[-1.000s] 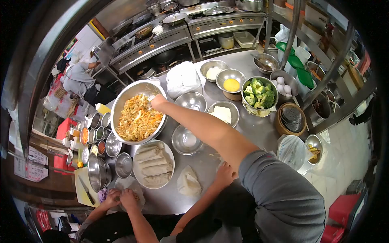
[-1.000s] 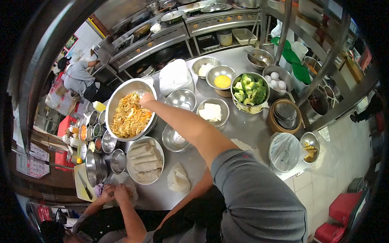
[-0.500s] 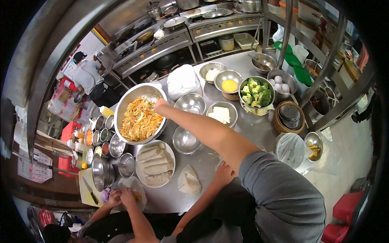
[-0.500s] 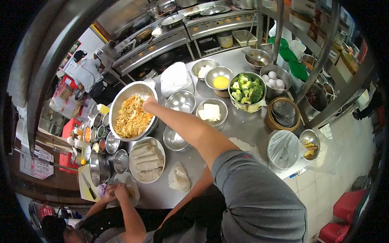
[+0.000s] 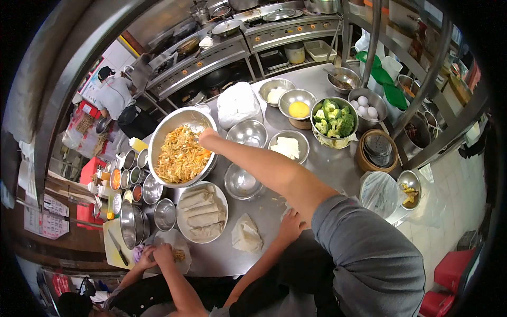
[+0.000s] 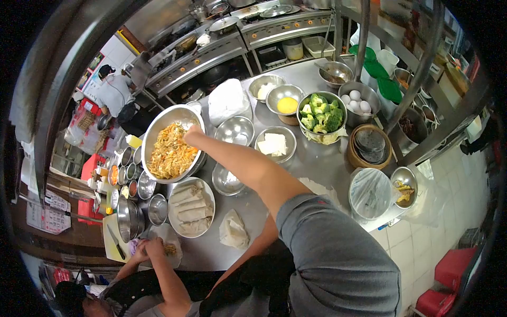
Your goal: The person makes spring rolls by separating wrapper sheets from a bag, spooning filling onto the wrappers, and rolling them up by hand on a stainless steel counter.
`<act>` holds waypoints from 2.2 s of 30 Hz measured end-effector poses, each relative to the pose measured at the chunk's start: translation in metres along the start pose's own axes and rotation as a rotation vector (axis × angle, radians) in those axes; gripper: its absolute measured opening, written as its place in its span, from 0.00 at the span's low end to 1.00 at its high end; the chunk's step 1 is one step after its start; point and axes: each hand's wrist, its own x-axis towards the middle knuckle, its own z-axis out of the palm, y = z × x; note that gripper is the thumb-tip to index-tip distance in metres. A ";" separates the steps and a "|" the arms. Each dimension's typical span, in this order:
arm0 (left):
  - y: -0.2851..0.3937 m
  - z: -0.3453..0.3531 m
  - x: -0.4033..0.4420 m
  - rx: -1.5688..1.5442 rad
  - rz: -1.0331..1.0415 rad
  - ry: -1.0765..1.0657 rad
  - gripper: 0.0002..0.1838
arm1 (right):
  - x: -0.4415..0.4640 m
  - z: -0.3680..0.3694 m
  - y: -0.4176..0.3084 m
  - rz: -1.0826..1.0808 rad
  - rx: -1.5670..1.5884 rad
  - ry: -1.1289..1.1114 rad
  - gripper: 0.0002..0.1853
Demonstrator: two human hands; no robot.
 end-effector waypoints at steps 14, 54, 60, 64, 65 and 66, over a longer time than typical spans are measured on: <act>0.017 -0.020 0.005 0.079 0.052 -0.145 0.11 | -0.147 -0.192 0.050 -0.227 0.133 -0.191 0.13; 0.034 -0.008 -0.002 0.370 0.199 0.173 0.09 | -0.433 -0.260 0.274 -0.224 -0.583 0.118 0.12; 0.029 -0.009 -0.002 0.364 0.150 0.161 0.14 | -0.451 -0.266 0.255 -0.202 -0.497 0.202 0.10; 0.044 -0.015 0.004 0.369 0.133 0.118 0.23 | -0.467 -0.262 0.245 -0.126 -0.487 0.182 0.10; 0.048 -0.015 0.006 0.374 0.133 0.114 0.26 | -0.469 -0.259 0.247 -0.122 -0.494 0.190 0.10; 0.048 -0.015 0.008 0.382 0.144 0.089 0.27 | -0.471 -0.256 0.250 -0.119 -0.500 0.199 0.10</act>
